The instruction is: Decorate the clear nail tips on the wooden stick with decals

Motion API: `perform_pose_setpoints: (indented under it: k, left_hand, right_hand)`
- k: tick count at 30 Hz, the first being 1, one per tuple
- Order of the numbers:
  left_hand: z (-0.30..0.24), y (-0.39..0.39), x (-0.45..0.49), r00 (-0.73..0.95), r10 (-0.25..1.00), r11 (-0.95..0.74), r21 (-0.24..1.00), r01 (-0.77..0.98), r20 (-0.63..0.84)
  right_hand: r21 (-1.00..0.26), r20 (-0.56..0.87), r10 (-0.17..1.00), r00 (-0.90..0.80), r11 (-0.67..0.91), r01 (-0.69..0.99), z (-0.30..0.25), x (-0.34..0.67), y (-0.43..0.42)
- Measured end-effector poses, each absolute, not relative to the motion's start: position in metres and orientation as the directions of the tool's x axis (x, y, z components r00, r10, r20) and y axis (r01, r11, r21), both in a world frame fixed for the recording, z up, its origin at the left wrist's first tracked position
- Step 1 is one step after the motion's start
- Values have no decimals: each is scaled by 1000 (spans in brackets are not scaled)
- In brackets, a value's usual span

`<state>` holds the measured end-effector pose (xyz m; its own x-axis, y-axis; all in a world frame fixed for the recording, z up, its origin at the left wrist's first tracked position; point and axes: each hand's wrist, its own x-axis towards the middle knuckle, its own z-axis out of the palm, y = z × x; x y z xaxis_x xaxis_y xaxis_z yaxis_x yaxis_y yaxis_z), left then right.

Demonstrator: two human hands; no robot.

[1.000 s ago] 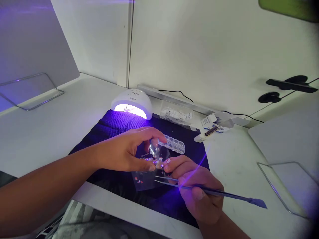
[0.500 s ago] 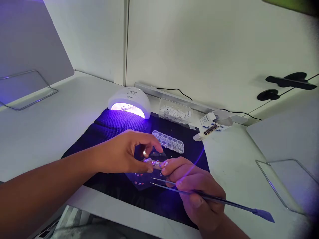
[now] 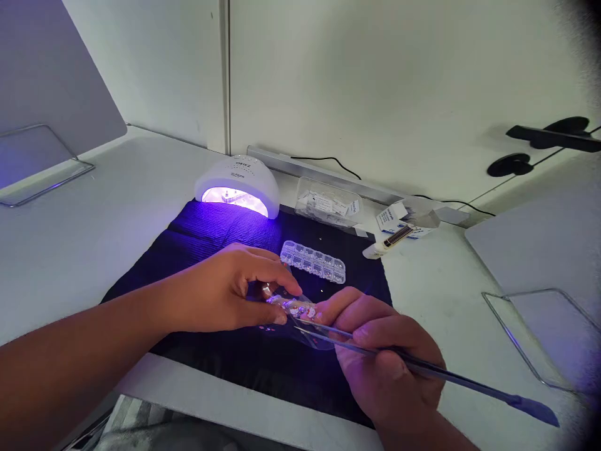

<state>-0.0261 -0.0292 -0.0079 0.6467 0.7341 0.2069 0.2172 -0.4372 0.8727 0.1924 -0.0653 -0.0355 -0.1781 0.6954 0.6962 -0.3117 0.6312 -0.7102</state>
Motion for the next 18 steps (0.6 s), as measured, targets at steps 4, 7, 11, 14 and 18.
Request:
perform_pose_setpoints:
  k: [4,7,11,14,18]
  left_hand:
    - [-6,-30,-26,664,710,-462,867,187,235]
    - [-5,-30,-26,679,685,-491,856,161,265]
    - [-3,-32,-25,688,681,-480,863,158,252]
    - [-2,-33,-24,682,695,-458,871,179,226]
    - [1,-34,-25,684,699,-438,881,180,208]
  right_hand:
    - [-730,674,720,-165,616,-297,-34,193,-66]
    - [-731,675,720,-163,621,-283,-34,195,-66]
    - [-714,696,695,-181,642,-281,-35,197,-64]
    - [-723,689,688,-230,627,-289,-37,199,-64]
    - [-746,663,705,-252,595,-298,-38,201,-65]
